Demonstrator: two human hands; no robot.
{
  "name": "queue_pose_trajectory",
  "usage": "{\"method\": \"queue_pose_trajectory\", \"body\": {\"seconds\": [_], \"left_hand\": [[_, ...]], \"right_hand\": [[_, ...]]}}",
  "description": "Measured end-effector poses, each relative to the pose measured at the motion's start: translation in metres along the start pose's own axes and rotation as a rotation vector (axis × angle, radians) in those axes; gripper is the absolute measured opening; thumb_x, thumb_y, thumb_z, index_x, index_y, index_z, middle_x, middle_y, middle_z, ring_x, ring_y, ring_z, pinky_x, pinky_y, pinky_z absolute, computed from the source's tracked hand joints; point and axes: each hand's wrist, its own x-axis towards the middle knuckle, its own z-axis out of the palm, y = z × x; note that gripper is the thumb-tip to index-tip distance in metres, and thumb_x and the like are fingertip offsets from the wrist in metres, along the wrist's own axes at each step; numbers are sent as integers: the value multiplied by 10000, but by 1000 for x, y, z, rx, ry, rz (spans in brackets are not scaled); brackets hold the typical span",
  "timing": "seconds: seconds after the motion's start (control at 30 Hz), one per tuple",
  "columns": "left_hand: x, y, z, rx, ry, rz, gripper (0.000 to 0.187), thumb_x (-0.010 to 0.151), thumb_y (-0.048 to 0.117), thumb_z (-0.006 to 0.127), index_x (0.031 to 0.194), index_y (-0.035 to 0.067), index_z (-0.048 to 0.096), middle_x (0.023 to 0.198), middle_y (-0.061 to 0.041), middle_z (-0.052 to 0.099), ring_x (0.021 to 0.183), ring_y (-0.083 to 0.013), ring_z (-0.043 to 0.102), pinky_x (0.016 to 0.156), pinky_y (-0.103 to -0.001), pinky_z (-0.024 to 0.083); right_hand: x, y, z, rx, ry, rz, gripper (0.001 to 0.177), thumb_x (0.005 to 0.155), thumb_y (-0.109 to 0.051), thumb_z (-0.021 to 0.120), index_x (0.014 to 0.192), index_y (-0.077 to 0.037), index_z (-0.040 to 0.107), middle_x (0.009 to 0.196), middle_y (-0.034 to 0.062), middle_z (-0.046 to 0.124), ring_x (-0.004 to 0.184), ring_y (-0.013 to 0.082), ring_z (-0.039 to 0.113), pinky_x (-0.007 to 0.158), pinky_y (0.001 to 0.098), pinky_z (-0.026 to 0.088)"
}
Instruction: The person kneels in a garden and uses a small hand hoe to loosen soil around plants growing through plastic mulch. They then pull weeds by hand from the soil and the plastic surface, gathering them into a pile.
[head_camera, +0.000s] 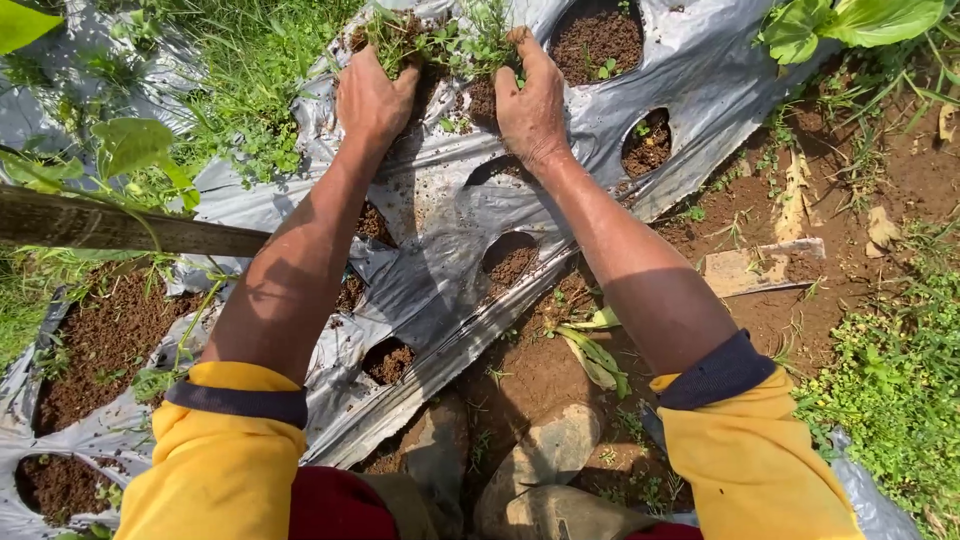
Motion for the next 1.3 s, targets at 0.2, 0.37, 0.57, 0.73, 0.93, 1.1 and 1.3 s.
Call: {"method": "queue_pose_trajectory", "body": {"seconds": [0.2, 0.37, 0.57, 0.73, 0.93, 1.1, 1.3], "left_hand": [[-26, 18, -10, 0, 69, 130, 645, 975, 379, 769, 1435, 32, 479, 1316, -202, 594, 1194, -321, 550, 956, -464, 517], [-98, 64, -28, 66, 153, 744, 408, 879, 162, 853, 1126, -54, 611, 1343, -383, 580, 1288, -470, 566, 1085, -544, 458], [-238, 96, 25, 372, -578, 908, 525, 962, 467, 637, 1309, 74, 602, 1248, -182, 677, 961, -259, 738, 789, -401, 635], [-302, 43, 109, 486, -769, 793, 293, 1042, 223, 512, 1291, 110, 619, 1230, -203, 644, 787, -211, 718, 617, -338, 619], [-324, -2, 149, 441, -932, 553, 621, 988, 159, 593, 1549, 120, 329, 1486, -260, 389, 1000, -307, 684, 828, -415, 640], [-338, 65, 97, 197, -859, 713, 700, 1023, 365, 555, 1565, 90, 208, 1451, -302, 333, 1246, -472, 569, 979, -536, 589], [-374, 151, 134, -399, -805, 598, 883, 909, 361, 648, 1543, -81, 222, 1518, -418, 277, 1363, -588, 408, 1105, -702, 398]], "right_hand": [[-12, -14, -46, 214, 59, -115, 268, 933, -20, 462, 1121, -5, 652, 867, -17, 454, 745, 111, 343, 605, 300, 332], [-102, -8, -134, 34, -233, 5, 404, 973, -2, 417, 1329, 159, 520, 1469, 399, 465, 618, 113, 586, 395, 178, 530], [-199, -30, -164, -569, -683, 807, 759, 982, -153, 516, 1623, -68, 120, 1574, 285, 418, 1507, 453, 332, 1236, 640, 221], [-291, -11, -143, -473, -613, 728, 861, 937, -204, 654, 1611, 39, 176, 1686, 295, 138, 1542, 467, 185, 1257, 621, 155], [-343, 24, -148, -344, -599, 612, 622, 954, -178, 469, 1556, -61, 365, 1633, 195, 267, 1507, 389, 236, 1203, 581, 209], [-320, -28, -182, 632, 75, 1146, 591, 1114, -281, 366, 1618, -11, 215, 1683, 268, 149, 1543, 394, 242, 1277, 521, 107], [-369, 17, -213, 164, 260, 959, 680, 1001, -166, 603, 1540, 78, 267, 1591, 319, 314, 1497, 408, 325, 1257, 507, 269]]}}
